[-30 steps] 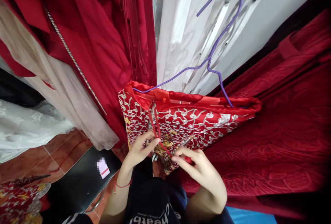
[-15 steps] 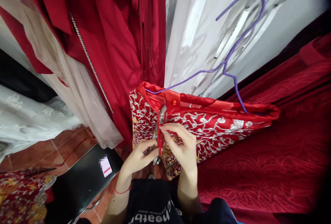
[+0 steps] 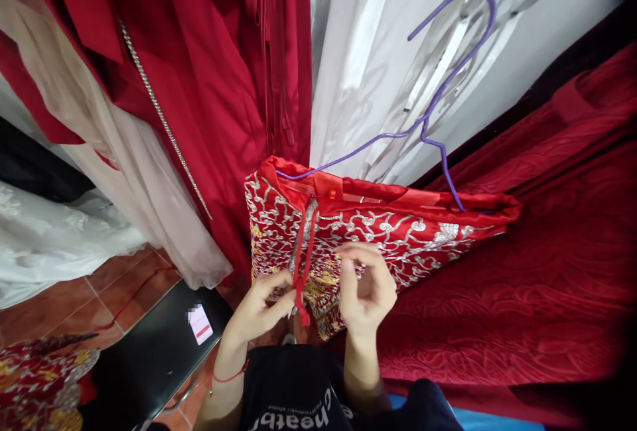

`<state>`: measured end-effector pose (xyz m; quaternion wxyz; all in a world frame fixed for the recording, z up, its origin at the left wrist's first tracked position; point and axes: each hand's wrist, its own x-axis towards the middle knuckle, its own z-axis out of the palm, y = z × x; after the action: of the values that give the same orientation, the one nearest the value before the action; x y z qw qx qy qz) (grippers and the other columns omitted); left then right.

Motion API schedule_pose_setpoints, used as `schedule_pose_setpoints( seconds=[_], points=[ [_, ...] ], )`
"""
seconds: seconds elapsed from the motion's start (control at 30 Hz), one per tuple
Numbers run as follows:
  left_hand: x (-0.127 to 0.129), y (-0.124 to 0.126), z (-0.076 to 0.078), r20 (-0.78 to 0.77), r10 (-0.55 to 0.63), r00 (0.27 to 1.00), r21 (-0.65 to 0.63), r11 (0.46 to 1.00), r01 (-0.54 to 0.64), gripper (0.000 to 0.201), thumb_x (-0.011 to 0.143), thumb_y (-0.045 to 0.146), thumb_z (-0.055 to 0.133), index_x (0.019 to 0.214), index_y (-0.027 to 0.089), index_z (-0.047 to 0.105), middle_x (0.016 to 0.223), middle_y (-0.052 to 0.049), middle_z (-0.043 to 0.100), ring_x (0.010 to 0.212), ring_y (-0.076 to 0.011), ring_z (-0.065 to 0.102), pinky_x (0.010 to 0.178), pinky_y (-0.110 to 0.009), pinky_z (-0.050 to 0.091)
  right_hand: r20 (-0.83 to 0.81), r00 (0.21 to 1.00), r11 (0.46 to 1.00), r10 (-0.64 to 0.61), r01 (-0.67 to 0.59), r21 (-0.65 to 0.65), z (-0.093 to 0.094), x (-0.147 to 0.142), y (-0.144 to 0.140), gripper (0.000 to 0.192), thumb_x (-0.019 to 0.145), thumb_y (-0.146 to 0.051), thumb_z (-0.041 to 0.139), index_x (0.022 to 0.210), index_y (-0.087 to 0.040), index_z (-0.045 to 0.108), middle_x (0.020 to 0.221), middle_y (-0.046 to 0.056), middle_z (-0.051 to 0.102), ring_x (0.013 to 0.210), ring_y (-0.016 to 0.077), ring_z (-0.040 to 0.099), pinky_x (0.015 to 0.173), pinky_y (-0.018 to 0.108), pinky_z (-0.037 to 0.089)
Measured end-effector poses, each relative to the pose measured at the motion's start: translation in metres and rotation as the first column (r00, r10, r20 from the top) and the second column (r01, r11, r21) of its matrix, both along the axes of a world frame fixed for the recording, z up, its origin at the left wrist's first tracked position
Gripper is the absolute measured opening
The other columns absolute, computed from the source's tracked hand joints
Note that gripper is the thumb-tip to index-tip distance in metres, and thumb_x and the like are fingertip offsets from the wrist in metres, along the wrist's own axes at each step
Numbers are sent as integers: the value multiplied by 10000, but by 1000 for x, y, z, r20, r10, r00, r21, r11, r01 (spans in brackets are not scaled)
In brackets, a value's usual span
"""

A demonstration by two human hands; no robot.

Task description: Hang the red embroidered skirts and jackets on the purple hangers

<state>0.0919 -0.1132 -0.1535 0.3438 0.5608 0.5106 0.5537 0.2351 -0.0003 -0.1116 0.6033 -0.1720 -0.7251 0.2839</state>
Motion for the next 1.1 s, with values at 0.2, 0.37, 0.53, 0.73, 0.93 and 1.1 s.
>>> schedule_pose_setpoints(
  seconds=[0.2,0.37,0.53,0.73,0.93,1.1],
  points=[
    [2,4,-3,81,-10,997,-12,1000,11,243,986,298,539,782,167,549,598,37,551,523,-70,492,566,-200,406,401,800,894,447,-406,-187,-1,5,14,245,856,-72,524,1024,-210,638,873,12,614,738,136,560,707,279,480],
    [5,3,-3,256,19,967,-61,998,-4,211,1022,373,455,1050,187,549,593,58,525,547,-100,546,618,-234,491,454,753,879,475,-432,-202,-5,-1,15,112,885,-114,533,851,-198,601,854,19,589,789,143,548,731,272,456],
    [-9,3,0,32,153,988,-86,985,-150,181,974,348,569,921,183,620,594,45,594,540,-81,552,598,-197,452,400,860,945,317,-248,-215,-5,10,23,125,941,-195,579,852,-196,667,767,-2,571,691,126,526,656,267,428],
    [-30,-4,4,-171,254,952,-2,966,-258,170,863,338,723,788,186,712,666,9,685,588,-105,608,570,-197,453,226,972,980,-57,97,-172,-6,38,36,125,926,-230,647,991,-223,754,843,7,654,706,127,566,625,271,435],
    [-45,-33,8,-410,293,864,109,956,-272,144,948,266,604,930,205,734,848,-31,713,739,-131,658,707,-235,502,153,971,974,-185,202,-100,-10,46,37,181,920,-228,655,1056,-242,773,943,39,719,808,165,644,709,315,491],
    [-74,-52,26,-515,735,441,417,664,-621,107,913,295,643,870,232,719,1078,-60,663,1121,-253,607,1013,-449,438,-118,848,854,-516,520,6,-3,44,33,208,912,-243,665,1083,-256,783,889,52,692,767,178,622,687,338,485]
  ],
)
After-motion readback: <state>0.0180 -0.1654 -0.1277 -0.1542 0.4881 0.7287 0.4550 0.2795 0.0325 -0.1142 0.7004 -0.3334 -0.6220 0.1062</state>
